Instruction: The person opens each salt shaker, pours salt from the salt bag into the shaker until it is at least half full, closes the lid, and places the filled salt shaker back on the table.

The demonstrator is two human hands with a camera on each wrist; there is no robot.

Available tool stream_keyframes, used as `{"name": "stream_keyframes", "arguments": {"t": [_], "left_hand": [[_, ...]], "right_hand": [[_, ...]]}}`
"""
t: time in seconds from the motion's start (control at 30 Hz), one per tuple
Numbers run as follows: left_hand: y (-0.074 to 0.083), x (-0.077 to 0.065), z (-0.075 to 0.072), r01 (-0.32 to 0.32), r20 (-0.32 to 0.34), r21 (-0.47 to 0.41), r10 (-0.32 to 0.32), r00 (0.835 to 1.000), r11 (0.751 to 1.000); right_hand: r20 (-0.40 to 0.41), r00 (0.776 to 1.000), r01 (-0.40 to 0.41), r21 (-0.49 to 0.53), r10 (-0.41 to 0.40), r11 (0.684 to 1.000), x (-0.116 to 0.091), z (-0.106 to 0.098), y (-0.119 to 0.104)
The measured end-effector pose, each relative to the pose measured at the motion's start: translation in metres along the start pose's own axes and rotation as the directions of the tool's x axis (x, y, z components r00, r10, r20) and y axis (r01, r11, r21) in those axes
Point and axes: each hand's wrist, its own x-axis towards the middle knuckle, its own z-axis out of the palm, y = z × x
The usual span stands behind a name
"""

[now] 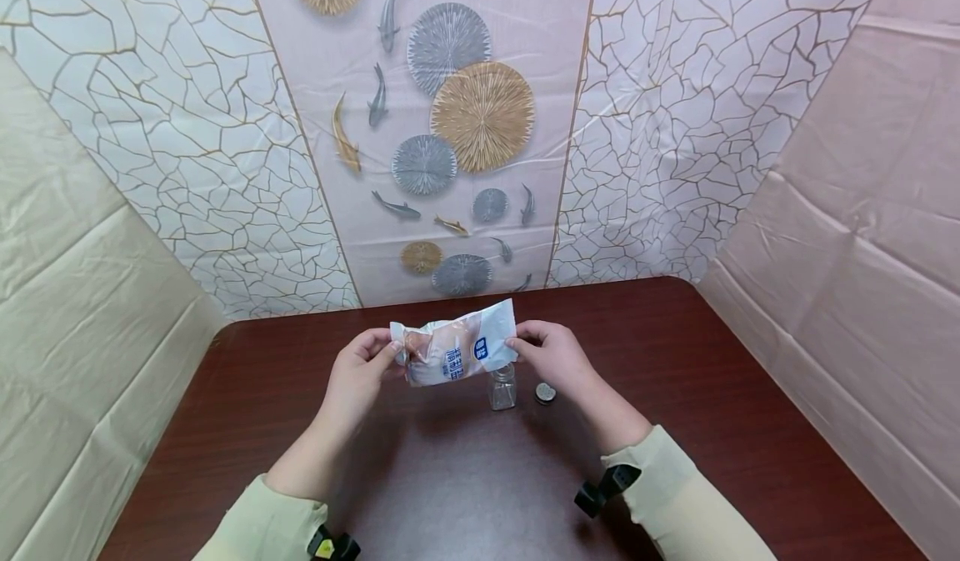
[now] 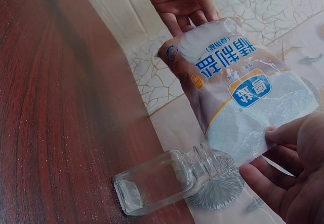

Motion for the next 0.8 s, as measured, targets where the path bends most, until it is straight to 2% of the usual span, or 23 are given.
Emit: {"name": "stream_keyframes", "arguments": {"t": [0.33, 0.57, 0.8], "left_hand": [[0.0006, 0.0005, 0.0000, 0.016, -0.001, 0.016, -0.016, 1.000, 1.000], [0.0008, 0.0009, 0.0009, 0.000, 0.004, 0.018, 0.000, 1.000, 1.000], [-0.0006, 0.0014, 0.0016, -0.017, 0.015, 0.018, 0.017, 1.000, 1.000]], "right_hand": [[0.001, 1.000, 0.000, 0.021, 0.000, 1.000, 0.0001, 0.0010, 0.0000], [-0.001, 1.000, 0.003, 0.016, -0.003, 1.000, 0.0003, 0.0014, 0.0015], [0.000, 0.999, 0.040, 0.050, -0.040, 0.998, -0.0001, 0.0011, 0.0008]]}}
